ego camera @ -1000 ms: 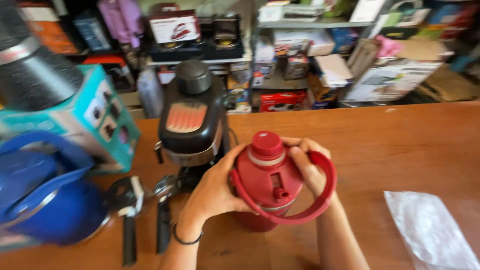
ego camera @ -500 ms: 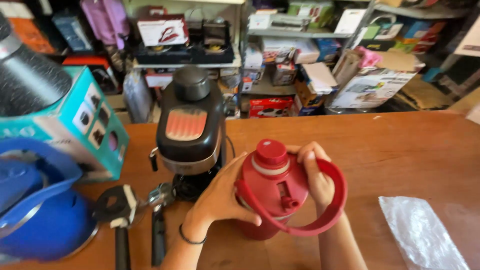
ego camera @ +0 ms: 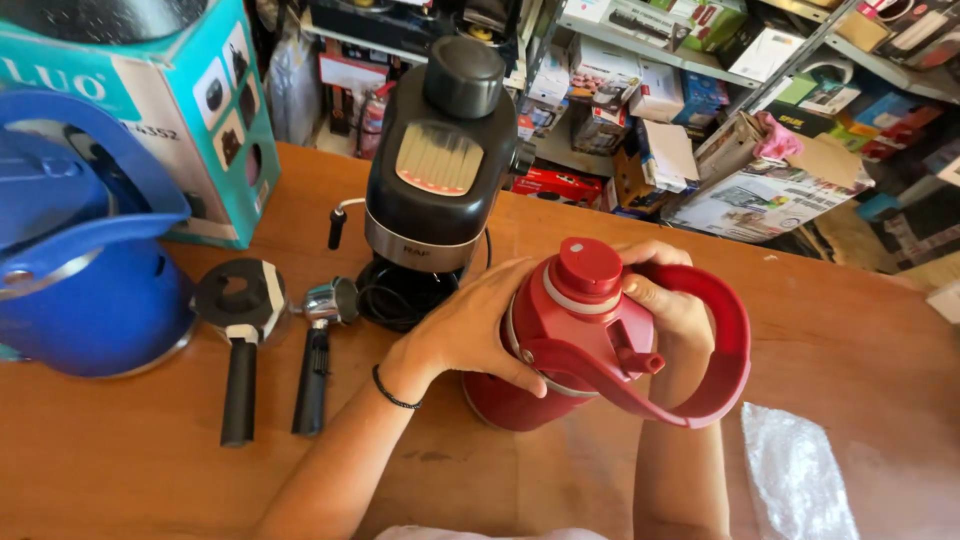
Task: Assembling a thermos by inserting a filter and package before securing the lid
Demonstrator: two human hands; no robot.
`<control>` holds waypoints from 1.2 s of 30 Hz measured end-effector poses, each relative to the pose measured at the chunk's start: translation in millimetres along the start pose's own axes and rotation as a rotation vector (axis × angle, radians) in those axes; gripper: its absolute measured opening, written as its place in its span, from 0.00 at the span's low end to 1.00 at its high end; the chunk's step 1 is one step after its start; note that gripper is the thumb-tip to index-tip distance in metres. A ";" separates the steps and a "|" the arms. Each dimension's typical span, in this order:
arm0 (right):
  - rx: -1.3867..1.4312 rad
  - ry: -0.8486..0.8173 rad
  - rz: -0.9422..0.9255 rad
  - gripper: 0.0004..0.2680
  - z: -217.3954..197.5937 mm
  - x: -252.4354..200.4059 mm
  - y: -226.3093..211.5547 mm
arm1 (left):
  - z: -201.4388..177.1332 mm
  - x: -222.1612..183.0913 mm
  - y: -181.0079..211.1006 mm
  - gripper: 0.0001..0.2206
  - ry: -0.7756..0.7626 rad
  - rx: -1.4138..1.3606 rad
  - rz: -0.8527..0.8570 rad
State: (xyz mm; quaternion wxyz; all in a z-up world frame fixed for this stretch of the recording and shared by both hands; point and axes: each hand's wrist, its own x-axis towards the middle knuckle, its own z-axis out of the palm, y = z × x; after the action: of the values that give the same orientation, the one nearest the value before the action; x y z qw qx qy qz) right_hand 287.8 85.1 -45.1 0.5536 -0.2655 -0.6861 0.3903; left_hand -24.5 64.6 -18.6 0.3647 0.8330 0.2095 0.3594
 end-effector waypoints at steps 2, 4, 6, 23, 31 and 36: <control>0.004 -0.017 0.009 0.11 4.2 4.1 -5.3 | 1.5 -0.6 -4.1 0.63 -0.004 -0.015 -0.003; 0.020 -0.040 0.012 0.11 12.1 4.8 -14.2 | 0.6 -2.2 -5.0 0.63 -0.003 -0.018 -0.012; -0.096 0.028 0.095 0.11 21.0 0.9 -28.9 | -1.6 -2.2 -3.7 0.62 -0.014 -0.014 -0.015; -0.568 0.780 -0.442 0.22 117.2 -91.5 -33.1 | 40.8 -7.5 10.6 0.58 0.211 0.450 -0.076; -1.165 0.529 -0.322 0.28 150.8 -79.6 -79.0 | 47.9 -9.2 1.0 0.54 0.258 0.535 -0.003; -0.826 0.575 -0.328 0.06 146.1 -72.9 -76.6 | 32.3 -5.6 -12.4 0.53 0.118 0.377 0.062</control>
State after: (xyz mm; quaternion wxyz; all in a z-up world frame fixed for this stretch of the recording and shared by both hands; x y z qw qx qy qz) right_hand 169.7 -50.8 -33.9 0.6224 -0.4471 -0.6357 -0.0929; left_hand -5.0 54.4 -45.9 0.1782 0.8701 0.2680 0.3732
